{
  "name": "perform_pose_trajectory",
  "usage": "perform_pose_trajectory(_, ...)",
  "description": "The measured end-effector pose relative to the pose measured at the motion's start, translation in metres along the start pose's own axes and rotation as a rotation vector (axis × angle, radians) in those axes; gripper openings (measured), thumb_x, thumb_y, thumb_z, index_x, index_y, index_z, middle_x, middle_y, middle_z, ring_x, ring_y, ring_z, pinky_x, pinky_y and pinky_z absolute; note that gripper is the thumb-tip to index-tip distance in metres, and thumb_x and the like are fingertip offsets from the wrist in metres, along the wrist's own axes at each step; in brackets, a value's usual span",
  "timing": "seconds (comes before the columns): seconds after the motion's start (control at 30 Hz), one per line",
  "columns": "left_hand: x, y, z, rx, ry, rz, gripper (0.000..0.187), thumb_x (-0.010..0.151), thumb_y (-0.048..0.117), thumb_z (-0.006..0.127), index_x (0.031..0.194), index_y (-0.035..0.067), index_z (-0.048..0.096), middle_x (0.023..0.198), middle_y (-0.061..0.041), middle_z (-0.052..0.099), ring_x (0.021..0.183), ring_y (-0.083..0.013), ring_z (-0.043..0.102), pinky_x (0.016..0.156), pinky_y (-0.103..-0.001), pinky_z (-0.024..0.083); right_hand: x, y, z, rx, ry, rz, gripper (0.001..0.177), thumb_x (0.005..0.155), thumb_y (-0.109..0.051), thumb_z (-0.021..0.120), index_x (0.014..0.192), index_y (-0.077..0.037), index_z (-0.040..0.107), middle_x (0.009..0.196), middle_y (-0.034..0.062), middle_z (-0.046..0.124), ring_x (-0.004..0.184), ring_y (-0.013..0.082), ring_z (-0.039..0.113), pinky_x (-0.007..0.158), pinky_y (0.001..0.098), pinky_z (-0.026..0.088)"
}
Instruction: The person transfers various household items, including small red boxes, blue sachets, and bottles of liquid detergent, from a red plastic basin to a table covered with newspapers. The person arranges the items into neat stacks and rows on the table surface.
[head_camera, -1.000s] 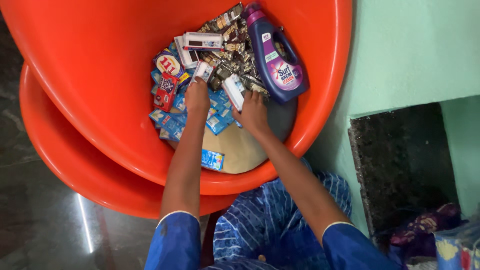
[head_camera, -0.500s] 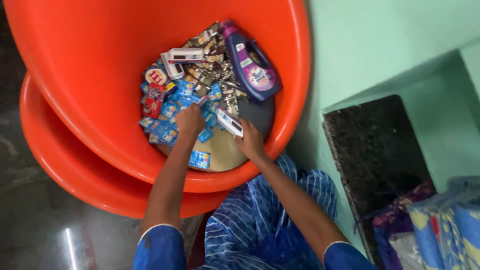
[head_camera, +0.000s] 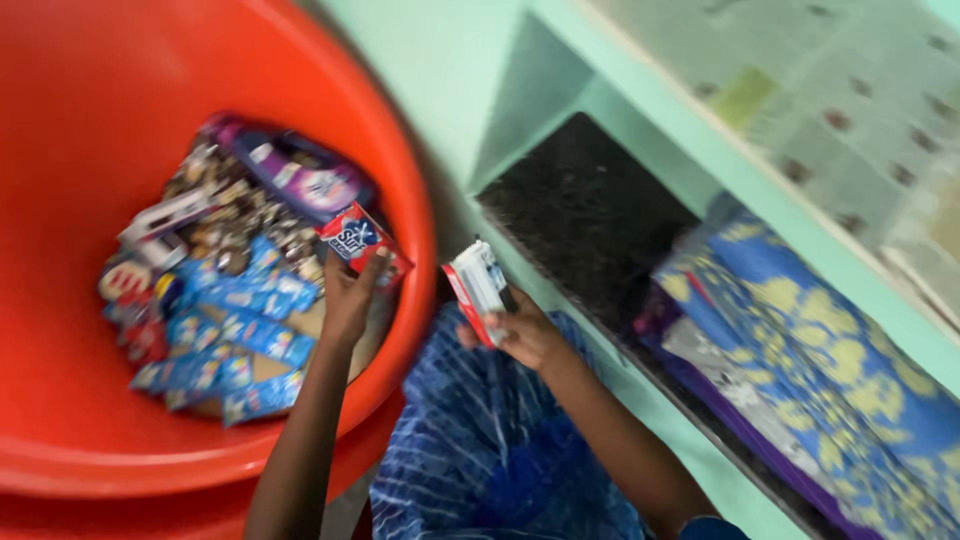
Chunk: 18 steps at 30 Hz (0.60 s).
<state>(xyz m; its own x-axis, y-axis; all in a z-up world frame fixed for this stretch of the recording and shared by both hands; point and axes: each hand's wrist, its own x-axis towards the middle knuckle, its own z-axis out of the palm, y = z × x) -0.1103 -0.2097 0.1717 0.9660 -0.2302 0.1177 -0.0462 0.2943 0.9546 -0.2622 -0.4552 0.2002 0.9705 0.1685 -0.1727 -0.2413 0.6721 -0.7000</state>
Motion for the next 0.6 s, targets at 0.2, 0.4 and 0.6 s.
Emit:
perform_pose_trajectory(0.2,-0.015,0.084,0.162,-0.209,-0.331,-0.103,0.033,0.105,0.022,0.065,0.129,0.002,0.056,0.103,-0.005,0.066,0.087,-0.0122,0.066,0.075,-0.033,0.059,-0.139,-0.094,0.014,-0.304,0.051,-0.063,0.077,0.084,-0.021,0.085,0.146,-0.003,0.043,0.111,0.0132,0.068,0.090,0.0270,0.074,0.079,0.0507,0.067)
perform_pose_trajectory(0.4,-0.044,0.172,0.297,-0.191,-0.854,-0.155,0.040,0.106,0.035,0.053,0.125,0.001,0.056,0.103,-0.011,0.078,0.092,-0.0158,0.076,0.079,-0.031,0.063,-0.269,-0.180,0.055,-0.646,0.316,-0.163,0.060,0.098,-0.025,0.065,0.147,-0.001,0.041,0.107,0.0119,0.072,0.084,0.0221,0.077,0.072,0.0346,0.062)
perform_pose_trajectory(0.6,-0.066,0.238,0.413,-0.167,-1.072,-0.397,0.043,0.103,0.035,0.059,0.127,0.000,0.061,0.094,-0.007,0.071,0.077,-0.0102,0.064,0.065,-0.027,0.054,-0.356,-0.252,0.096,-1.506,0.466,-0.312,0.036,0.099,-0.013,0.066,0.132,-0.001,0.062,0.118,0.0112,0.076,0.107,0.0248,0.076,0.087,0.0359,0.058)
